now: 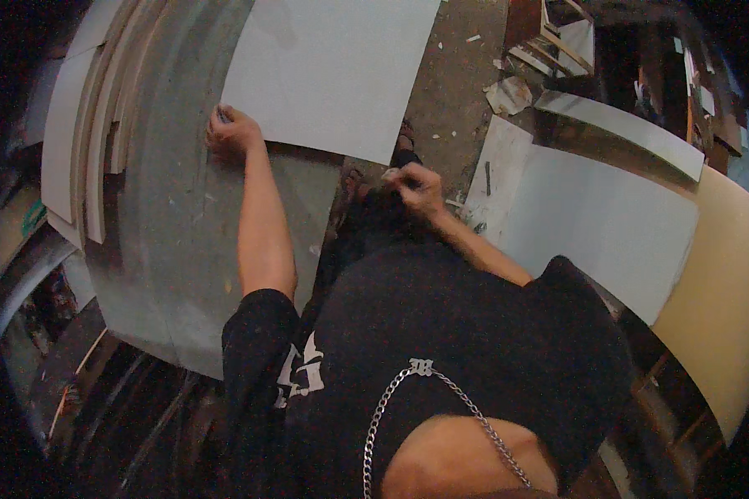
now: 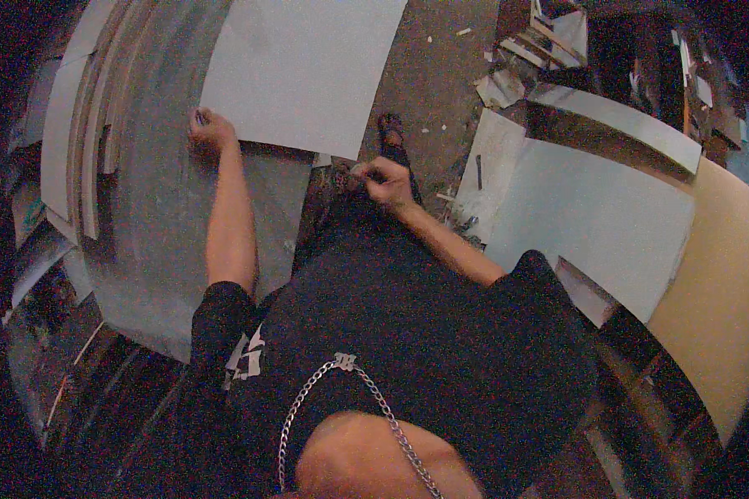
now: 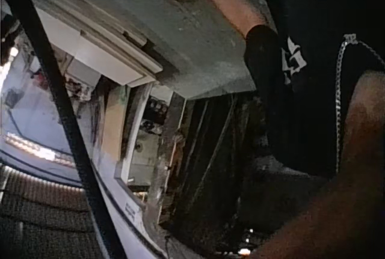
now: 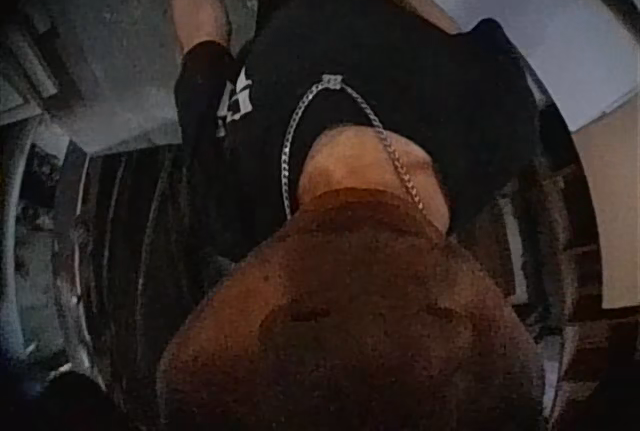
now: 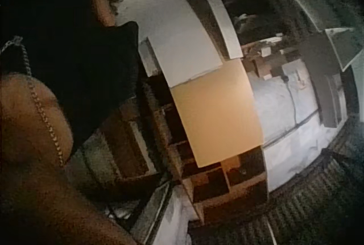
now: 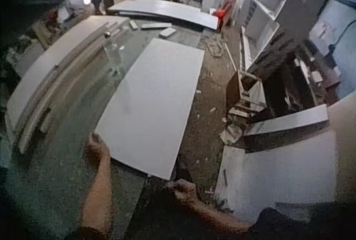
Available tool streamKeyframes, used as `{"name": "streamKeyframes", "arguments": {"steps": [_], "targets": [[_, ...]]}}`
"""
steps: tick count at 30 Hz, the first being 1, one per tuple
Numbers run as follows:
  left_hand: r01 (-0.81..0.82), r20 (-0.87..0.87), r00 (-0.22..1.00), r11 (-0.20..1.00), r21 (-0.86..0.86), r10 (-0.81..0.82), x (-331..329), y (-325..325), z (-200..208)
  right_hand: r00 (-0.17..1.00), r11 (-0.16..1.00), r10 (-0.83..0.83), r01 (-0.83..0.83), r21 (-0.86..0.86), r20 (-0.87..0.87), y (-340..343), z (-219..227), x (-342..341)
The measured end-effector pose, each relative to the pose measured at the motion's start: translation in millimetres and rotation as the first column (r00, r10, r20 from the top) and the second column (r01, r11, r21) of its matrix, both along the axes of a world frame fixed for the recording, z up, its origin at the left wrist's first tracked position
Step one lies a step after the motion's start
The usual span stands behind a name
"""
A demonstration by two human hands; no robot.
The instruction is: The person cleans wood panels by hand using a small piece of cloth, wiping along the edges and surfaces of a dark panel and then a white panel.
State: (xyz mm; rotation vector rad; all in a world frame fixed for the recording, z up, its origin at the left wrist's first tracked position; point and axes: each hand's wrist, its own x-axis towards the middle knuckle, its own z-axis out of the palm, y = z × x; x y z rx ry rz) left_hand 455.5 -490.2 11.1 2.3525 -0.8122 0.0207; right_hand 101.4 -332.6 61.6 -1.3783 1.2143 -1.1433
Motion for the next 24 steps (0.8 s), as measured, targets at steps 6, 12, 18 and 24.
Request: {"name": "streamKeyframes", "arguments": {"steps": [6, 12, 18, 24], "targets": [[-0.065, 0.012, 0.998, 0.996, -0.069, 0.065, -7, -4, 21, 0.974, 0.951, -0.172, 0.204, 0.232, -0.15, -13, 11, 7], [0.141, 0.056, 0.989, 0.99, -0.016, -0.14, 24, -8, 14, 0.963, 0.9, -0.254, 0.27, 0.341, -0.091, -16, -2, 25], [0.196, 0.468, 0.865, 0.98, 0.019, -0.183, -10, -77, 21, 0.956, 0.829, -0.264, 0.294, 0.476, -0.13, -18, 30, 27], [0.861, 0.352, 0.477, 0.347, -0.372, -0.806, -160, -169, 85, 0.909, 0.824, -0.378, 0.417, 0.383, -0.176, -5, 43, 44]]}}
